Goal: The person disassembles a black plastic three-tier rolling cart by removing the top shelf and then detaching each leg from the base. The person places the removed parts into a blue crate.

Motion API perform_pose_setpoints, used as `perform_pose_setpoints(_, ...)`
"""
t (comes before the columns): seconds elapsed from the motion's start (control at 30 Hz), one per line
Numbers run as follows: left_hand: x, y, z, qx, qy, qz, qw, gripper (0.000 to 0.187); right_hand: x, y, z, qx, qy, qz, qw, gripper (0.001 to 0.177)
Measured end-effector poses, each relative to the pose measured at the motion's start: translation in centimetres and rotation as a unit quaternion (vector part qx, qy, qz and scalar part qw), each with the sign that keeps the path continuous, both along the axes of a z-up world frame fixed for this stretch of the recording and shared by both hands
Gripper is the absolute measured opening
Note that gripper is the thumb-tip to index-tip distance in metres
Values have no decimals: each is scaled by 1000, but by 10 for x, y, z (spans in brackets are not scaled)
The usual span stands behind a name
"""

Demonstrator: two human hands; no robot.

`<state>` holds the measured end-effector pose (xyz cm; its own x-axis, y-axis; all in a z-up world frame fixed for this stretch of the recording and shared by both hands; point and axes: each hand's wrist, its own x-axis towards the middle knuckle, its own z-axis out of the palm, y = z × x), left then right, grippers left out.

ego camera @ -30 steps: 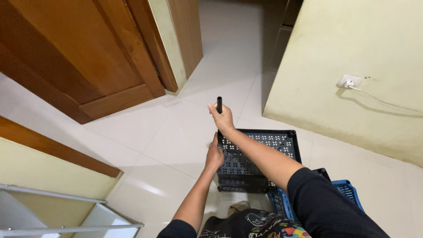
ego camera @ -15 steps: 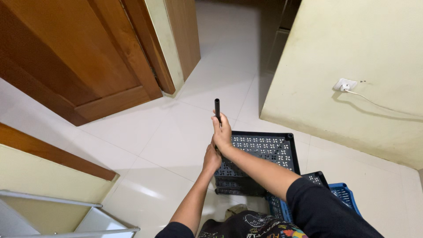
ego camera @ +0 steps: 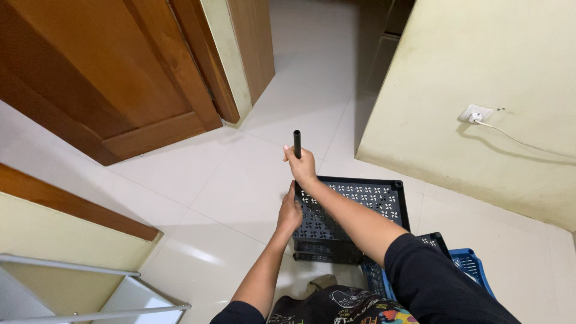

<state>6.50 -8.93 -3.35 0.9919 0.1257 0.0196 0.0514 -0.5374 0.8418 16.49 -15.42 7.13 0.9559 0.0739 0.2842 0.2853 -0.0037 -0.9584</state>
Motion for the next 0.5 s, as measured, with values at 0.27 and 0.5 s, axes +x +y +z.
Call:
perform_pose_setpoints(0.27,-1,1,2,-1,10,-5,1000,78,25,-32,30,89,56,253,962,23)
perform_pose_setpoints(0.5,1,0,3,1,-1,-4,1000,77,-6,-53,64,90,50,93,990,23)
